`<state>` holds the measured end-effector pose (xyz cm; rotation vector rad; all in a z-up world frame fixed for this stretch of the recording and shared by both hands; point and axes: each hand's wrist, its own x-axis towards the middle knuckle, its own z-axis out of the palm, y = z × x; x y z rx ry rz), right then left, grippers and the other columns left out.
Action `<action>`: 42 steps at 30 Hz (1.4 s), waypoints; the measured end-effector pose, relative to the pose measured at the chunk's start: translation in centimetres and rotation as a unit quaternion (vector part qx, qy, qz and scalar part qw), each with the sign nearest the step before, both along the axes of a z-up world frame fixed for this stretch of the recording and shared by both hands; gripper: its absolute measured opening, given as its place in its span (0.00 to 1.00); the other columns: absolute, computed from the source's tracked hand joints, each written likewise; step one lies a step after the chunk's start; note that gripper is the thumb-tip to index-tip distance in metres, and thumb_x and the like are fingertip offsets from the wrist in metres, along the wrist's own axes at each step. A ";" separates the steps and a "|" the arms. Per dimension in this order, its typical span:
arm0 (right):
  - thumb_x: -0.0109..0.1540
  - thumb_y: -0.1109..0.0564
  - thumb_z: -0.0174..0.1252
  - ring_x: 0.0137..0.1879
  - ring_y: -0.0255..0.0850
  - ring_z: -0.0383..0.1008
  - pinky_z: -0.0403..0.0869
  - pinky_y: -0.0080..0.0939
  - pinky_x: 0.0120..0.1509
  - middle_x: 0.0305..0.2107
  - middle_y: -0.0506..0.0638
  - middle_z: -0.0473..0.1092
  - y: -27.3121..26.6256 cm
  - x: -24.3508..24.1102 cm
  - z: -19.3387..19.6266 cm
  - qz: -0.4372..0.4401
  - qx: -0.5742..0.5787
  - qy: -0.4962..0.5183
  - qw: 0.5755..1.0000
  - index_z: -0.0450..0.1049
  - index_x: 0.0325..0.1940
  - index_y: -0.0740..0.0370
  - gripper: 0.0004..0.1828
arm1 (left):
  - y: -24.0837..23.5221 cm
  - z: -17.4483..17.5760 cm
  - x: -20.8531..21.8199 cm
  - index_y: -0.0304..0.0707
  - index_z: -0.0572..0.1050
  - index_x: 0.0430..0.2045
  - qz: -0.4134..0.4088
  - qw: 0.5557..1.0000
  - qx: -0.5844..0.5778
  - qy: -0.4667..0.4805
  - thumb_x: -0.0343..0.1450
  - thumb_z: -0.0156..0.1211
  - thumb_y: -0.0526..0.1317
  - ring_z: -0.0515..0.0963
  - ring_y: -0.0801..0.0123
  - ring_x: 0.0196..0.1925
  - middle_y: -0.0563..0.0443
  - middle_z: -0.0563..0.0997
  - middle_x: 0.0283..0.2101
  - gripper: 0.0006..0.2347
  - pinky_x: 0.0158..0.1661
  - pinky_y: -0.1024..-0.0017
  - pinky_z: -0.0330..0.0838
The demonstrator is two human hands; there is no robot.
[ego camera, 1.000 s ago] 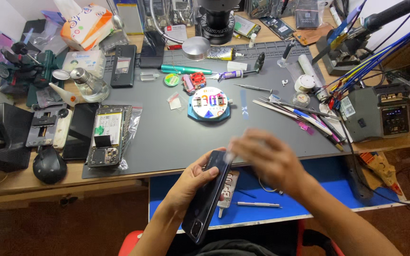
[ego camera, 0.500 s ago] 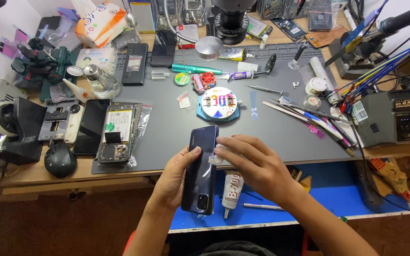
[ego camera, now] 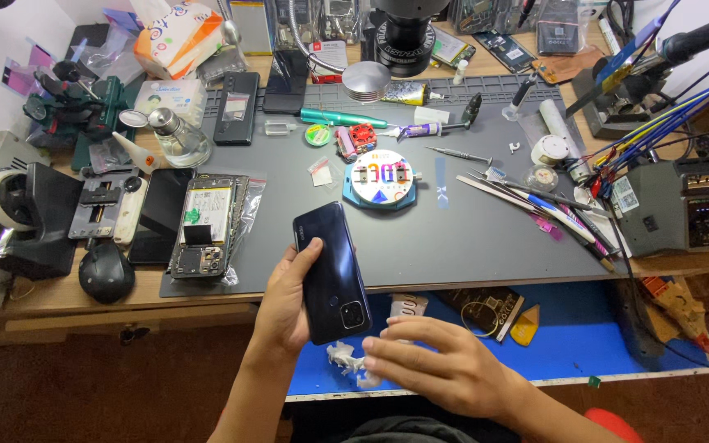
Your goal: The person holds a dark blue smartphone and wipes its back and sides with a white tissue. They rotate the phone to clean different areas, including around the camera module, and then place the tissue on the workbench.
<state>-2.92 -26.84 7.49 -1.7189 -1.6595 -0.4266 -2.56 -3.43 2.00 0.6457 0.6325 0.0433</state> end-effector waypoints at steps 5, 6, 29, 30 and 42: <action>0.69 0.67 0.56 0.62 0.53 0.81 0.82 0.49 0.65 0.59 0.62 0.73 1.1 -0.8 -2.9 -0.107 0.046 0.143 0.983 0.74 0.62 0.66 0.16 | -2.3 6.6 -1.2 0.41 0.68 0.59 0.021 0.999 -0.045 0.009 0.75 0.51 0.43 0.80 0.44 0.56 0.20 0.80 0.56 0.18 0.50 0.56 0.73; 0.69 0.67 0.55 0.62 0.51 0.81 0.81 0.45 0.65 0.60 0.61 0.73 1.7 -0.9 -3.0 -0.132 0.059 0.155 0.977 0.75 0.62 0.65 0.17 | -2.6 7.3 -1.4 0.43 0.68 0.63 0.027 0.998 -0.051 0.005 0.75 0.49 0.45 0.79 0.47 0.61 0.23 0.79 0.59 0.20 0.52 0.58 0.71; 0.73 0.62 0.47 0.58 0.48 0.76 0.78 0.55 0.69 0.54 0.56 0.78 5.9 -0.7 -3.7 -0.177 0.117 0.010 0.977 0.79 0.55 0.66 0.15 | -4.8 5.2 -3.0 0.43 0.62 0.67 0.133 0.980 0.036 -0.141 0.73 0.46 0.29 0.78 0.43 0.64 0.38 0.75 0.67 0.23 0.65 0.58 0.68; 0.73 0.61 0.49 0.58 0.50 0.77 0.77 0.58 0.70 0.55 0.58 0.77 5.8 -1.0 -3.4 -0.151 0.103 0.015 0.983 0.78 0.55 0.68 0.14 | -4.7 5.4 -3.0 0.42 0.63 0.67 0.113 0.985 0.055 -0.122 0.74 0.44 0.30 0.79 0.46 0.63 0.40 0.75 0.67 0.22 0.65 0.60 0.69; 0.75 0.60 0.40 0.55 0.55 0.76 0.78 0.59 0.65 0.53 0.58 0.71 3.2 2.6 -2.8 -0.071 0.029 -0.025 0.997 0.73 0.62 0.67 0.19 | -3.8 5.1 -3.6 0.47 0.74 0.64 -0.108 0.966 -0.232 -0.023 0.70 0.48 0.69 0.81 0.57 0.52 0.41 0.81 0.54 0.34 0.53 0.64 0.75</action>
